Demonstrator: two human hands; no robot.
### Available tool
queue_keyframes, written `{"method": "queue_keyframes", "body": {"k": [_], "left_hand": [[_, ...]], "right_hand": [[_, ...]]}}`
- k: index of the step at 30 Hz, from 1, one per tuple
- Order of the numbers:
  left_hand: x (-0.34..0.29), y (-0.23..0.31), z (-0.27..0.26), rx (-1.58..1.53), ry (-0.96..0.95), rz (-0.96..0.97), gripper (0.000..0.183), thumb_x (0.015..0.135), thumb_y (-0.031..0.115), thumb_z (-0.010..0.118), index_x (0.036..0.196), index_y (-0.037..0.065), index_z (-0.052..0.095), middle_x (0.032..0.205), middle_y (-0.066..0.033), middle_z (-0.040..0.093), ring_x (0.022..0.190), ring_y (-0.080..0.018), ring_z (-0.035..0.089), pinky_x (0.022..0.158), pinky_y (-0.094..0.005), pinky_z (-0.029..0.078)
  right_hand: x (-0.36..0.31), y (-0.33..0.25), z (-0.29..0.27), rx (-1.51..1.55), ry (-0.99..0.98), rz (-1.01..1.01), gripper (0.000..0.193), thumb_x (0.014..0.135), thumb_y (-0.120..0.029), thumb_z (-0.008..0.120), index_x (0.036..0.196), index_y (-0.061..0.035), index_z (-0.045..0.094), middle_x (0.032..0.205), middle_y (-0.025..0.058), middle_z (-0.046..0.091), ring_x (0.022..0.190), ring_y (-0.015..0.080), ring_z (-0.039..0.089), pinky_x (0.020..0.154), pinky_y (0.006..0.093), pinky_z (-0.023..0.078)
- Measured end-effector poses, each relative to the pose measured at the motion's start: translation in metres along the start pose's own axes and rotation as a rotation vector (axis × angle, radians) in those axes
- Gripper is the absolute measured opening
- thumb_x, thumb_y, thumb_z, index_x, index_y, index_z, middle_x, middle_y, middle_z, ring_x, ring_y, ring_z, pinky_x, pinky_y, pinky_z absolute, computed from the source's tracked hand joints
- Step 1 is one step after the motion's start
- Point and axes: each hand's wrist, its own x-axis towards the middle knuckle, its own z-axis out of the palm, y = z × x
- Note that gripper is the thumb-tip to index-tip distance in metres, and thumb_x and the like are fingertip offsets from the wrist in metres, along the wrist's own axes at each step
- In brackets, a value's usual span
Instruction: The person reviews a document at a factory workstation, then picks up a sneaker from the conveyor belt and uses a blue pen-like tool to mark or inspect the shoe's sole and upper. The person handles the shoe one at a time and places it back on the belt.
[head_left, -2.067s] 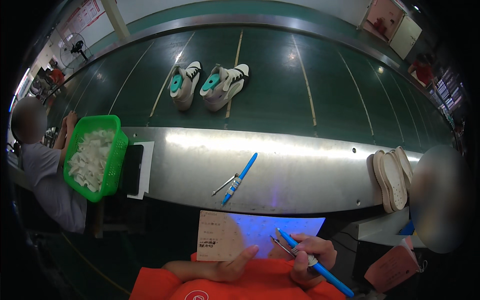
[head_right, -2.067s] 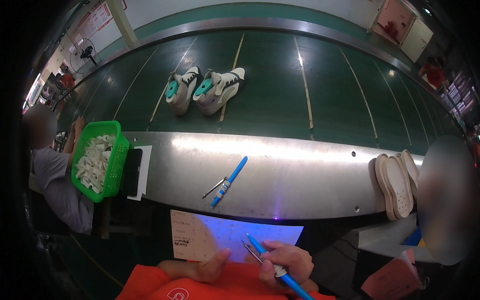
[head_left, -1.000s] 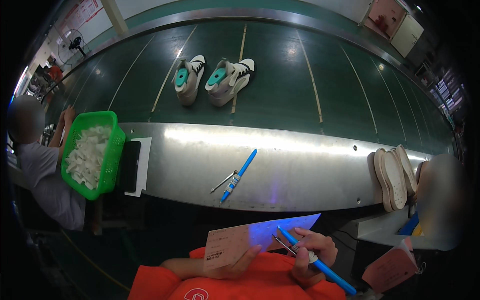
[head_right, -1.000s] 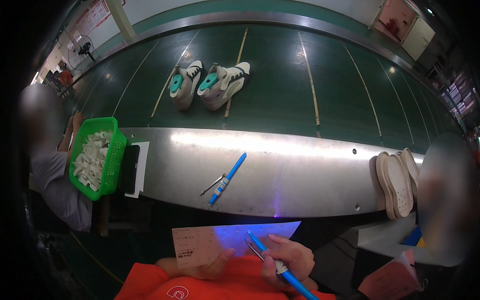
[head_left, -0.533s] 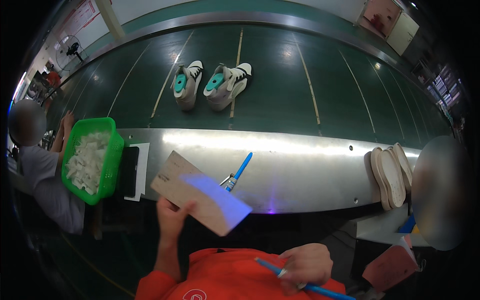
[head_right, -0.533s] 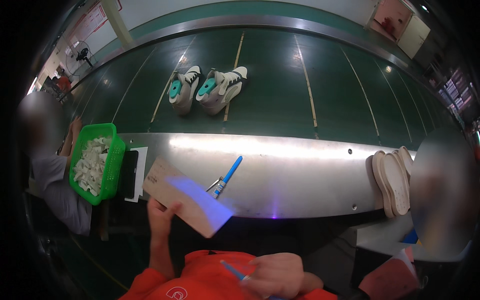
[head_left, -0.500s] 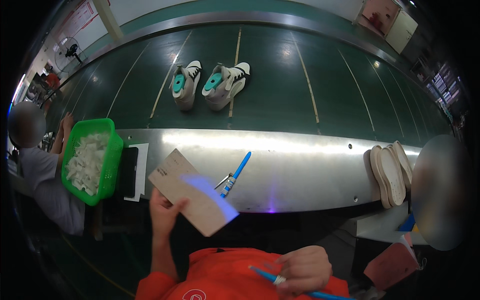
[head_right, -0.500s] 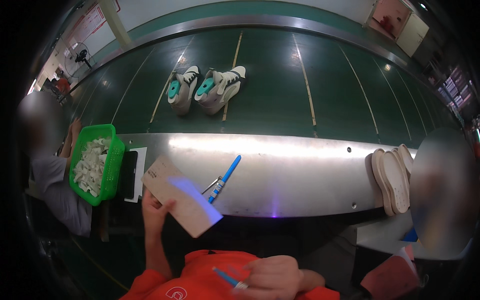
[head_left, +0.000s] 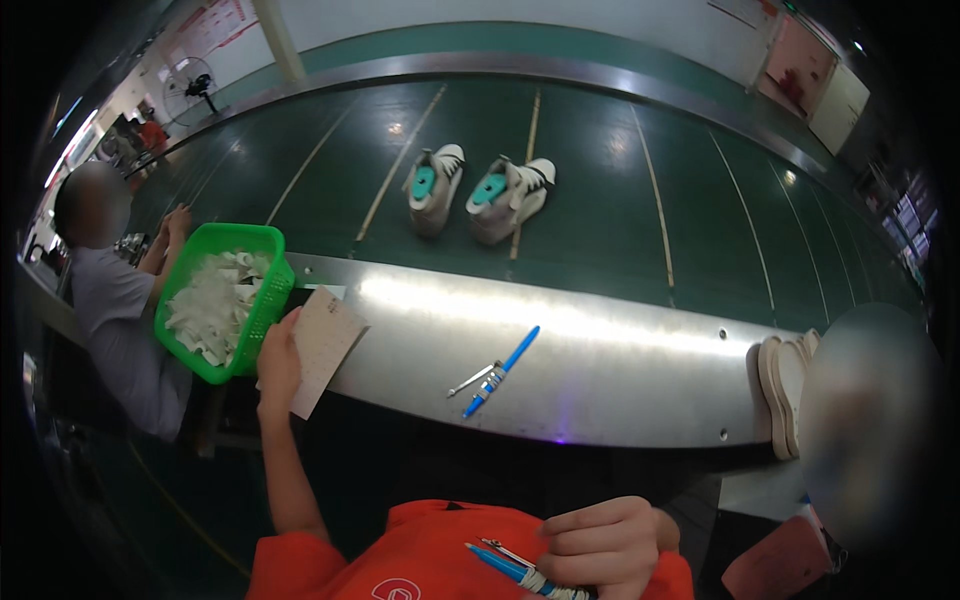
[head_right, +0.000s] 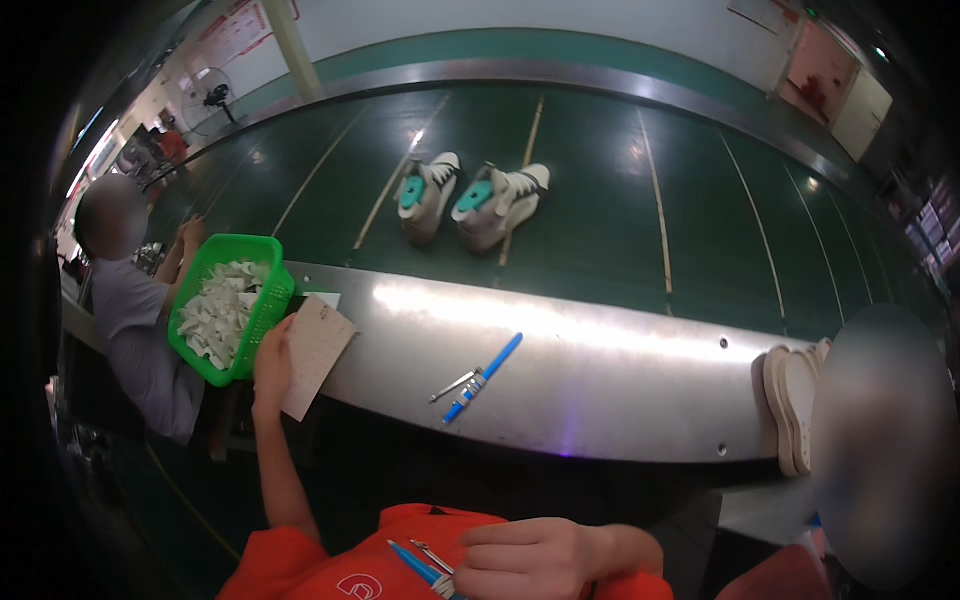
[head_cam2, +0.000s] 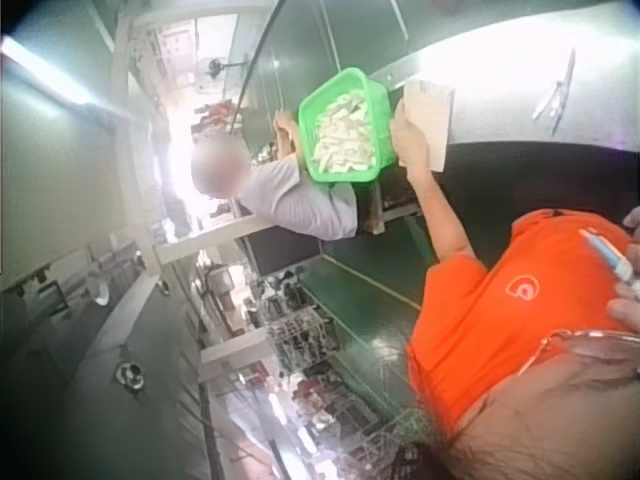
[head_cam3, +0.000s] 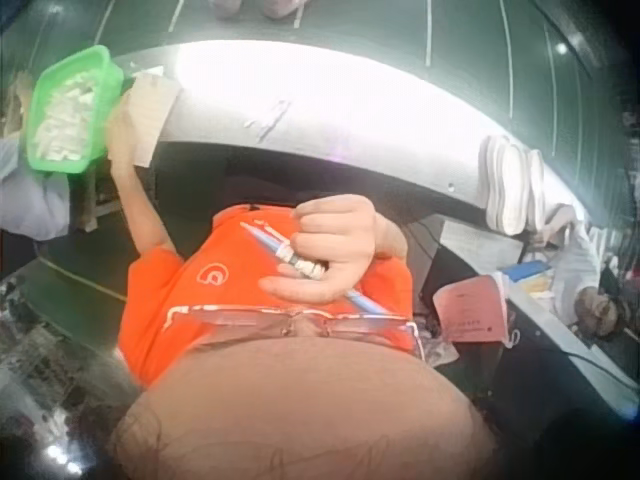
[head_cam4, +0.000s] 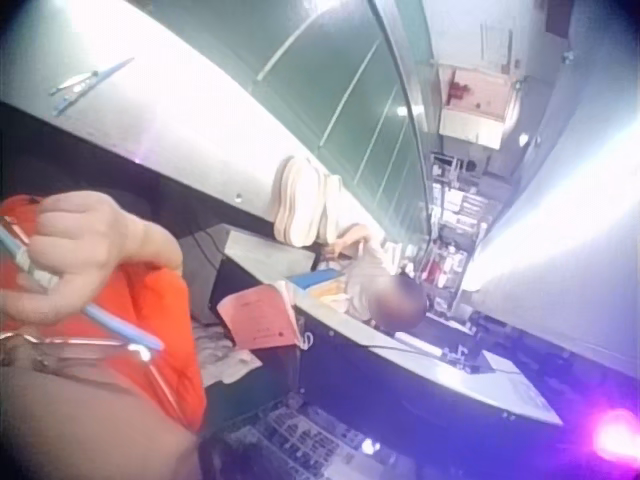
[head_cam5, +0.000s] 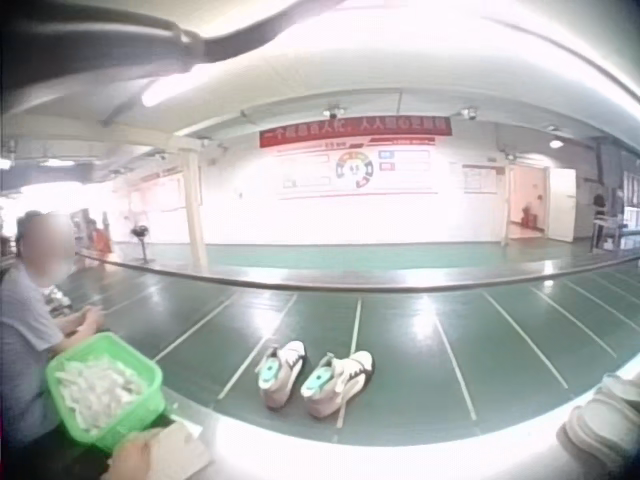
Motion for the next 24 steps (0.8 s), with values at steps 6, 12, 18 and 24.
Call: {"method": "queue_keyframes", "body": {"k": [6,12,18,24], "left_hand": [[0.020,-0.042,0.053,0.333,0.234,-0.057,0.037,0.084,0.001,0.044,0.121,0.004,0.049,0.100,-0.0147,0.048,0.096,-0.0332,0.049,0.085,-0.0397,0.039],[0.025,-0.053,0.059,0.237,0.360,-0.034,0.032,0.084,0.001,0.044,0.114,0.003,0.053,0.107,-0.0142,0.053,0.102,-0.0326,0.049,0.088,-0.0395,0.040],[0.036,-0.016,0.055,0.173,0.462,0.036,0.031,0.080,0.000,0.050,0.111,0.003,0.054,0.101,-0.0133,0.057,0.092,-0.0326,0.053,0.083,-0.0394,0.043],[-0.030,0.122,0.052,-0.243,0.023,0.396,0.027,0.072,0.020,0.070,0.091,0.005,0.060,0.090,-0.0097,0.059,0.082,-0.0253,0.056,0.073,-0.0346,0.045]], "right_hand": [[-0.030,-0.013,0.005,0.338,0.063,0.047,0.040,0.073,0.001,0.060,0.110,-0.0137,0.053,0.056,0.0053,0.048,0.042,0.0144,0.044,0.044,0.0257,0.044],[-0.034,-0.021,0.005,0.532,0.047,0.052,0.031,0.083,-0.006,0.048,0.113,-0.0167,0.050,0.060,0.0094,0.053,0.043,0.0173,0.048,0.043,0.0264,0.041],[-0.038,-0.022,0.004,0.519,0.087,0.070,0.022,0.085,-0.008,0.048,0.105,-0.0144,0.053,0.059,0.0096,0.052,0.043,0.0183,0.048,0.042,0.0266,0.039],[-0.029,-0.024,0.008,0.547,0.094,0.070,0.014,0.086,-0.009,0.048,0.097,-0.0117,0.056,0.058,0.0089,0.051,0.043,0.0186,0.047,0.042,0.0267,0.038]]}}
